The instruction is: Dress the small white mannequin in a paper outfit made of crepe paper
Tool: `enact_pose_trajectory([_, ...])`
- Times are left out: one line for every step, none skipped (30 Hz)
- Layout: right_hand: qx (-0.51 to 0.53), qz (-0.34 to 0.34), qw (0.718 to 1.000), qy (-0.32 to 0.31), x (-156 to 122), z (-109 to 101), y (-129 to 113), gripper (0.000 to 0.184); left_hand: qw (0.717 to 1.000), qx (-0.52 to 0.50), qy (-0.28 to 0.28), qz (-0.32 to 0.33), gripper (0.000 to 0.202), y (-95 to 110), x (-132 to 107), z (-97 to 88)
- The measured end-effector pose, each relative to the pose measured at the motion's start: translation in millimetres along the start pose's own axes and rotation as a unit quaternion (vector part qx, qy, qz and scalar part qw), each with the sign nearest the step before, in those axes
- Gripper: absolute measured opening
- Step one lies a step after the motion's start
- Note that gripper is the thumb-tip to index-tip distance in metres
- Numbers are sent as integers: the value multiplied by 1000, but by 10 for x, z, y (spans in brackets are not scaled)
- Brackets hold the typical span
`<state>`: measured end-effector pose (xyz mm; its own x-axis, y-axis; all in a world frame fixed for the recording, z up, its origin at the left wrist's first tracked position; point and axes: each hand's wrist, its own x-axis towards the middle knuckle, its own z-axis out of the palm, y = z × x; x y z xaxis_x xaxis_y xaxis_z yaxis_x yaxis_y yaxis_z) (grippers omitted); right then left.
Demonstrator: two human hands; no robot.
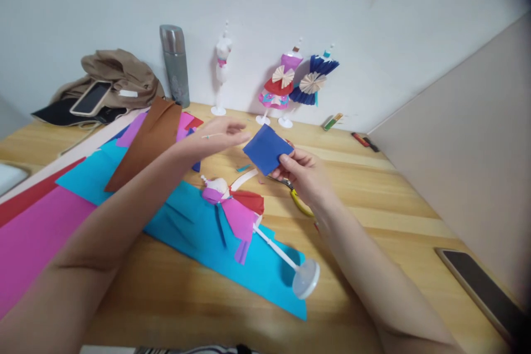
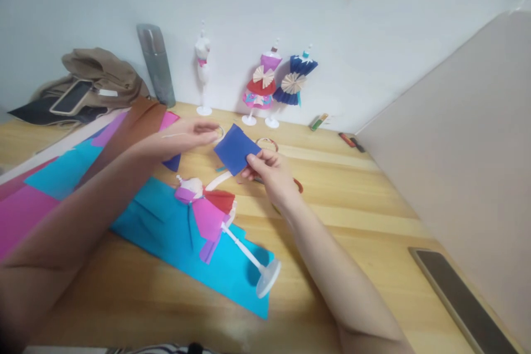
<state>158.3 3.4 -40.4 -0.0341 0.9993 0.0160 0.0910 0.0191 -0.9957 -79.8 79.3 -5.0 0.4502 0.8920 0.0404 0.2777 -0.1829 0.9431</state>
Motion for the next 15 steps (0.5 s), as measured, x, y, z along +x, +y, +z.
enact_pose_trajectory([0, -2, 1000, -2, -12, 4, -12, 46, 997, -54, -58, -8, 54, 21, -13, 118])
enact_pose_trajectory([0, -4, 1000, -4, -22, 7, -24, 46, 991, -98, -92, -5, 57, 34, -26, 217])
enact_pose_trajectory([2, -6, 1000, -7, -30, 8, -35, 47, 986, -130, -100, 1, 57, 40, -36, 292])
enact_pose_trajectory([7, -8, 1000, -10, -36, 9, -44, 47, 982, -155, -111, 1, 57, 42, -44, 339])
enact_pose_trajectory([13, -12, 1000, -12, -40, 8, -52, 47, 980, -166, -114, 1, 54, 40, -50, 361])
enact_pose_trajectory([21, -15, 1000, -12, -41, 7, -59, 47, 980, -167, -112, 0, 51, 40, -53, 362])
enact_pose_trajectory([29, -19, 999, -10, -40, 7, -65, 47, 981, -159, -111, 0, 48, 42, -55, 349])
enact_pose_trajectory([36, -22, 999, -7, -39, 6, -72, 47, 984, -144, -109, 3, 44, 48, -55, 328])
enact_pose_trajectory([42, -24, 999, -1, -37, 7, -80, 47, 986, -128, -107, 8, 41, 57, -55, 305])
enact_pose_trajectory([47, -26, 999, 7, -36, 8, -90, 46, 987, -114, -108, 15, 39, 67, -55, 283])
enact_pose_trajectory([50, -28, 998, 18, -36, 10, -101, 44, 988, -105, -108, 21, 37, 78, -54, 265])
enact_pose_trajectory([53, -30, 998, 28, -37, 11, -114, 42, 989, -99, -108, 24, 35, 88, -53, 250])
enact_pose_trajectory([56, -32, 997, 38, -39, 12, -126, 40, 990, -92, -104, 26, 34, 95, -52, 239])
enact_pose_trajectory([59, -34, 997, 42, -42, 11, -137, 38, 991, -86, -96, 27, 32, 101, -50, 229])
enact_pose_trajectory([61, -37, 997, 42, -44, 10, -146, 36, 993, -78, -87, 27, 31, 106, -48, 220])
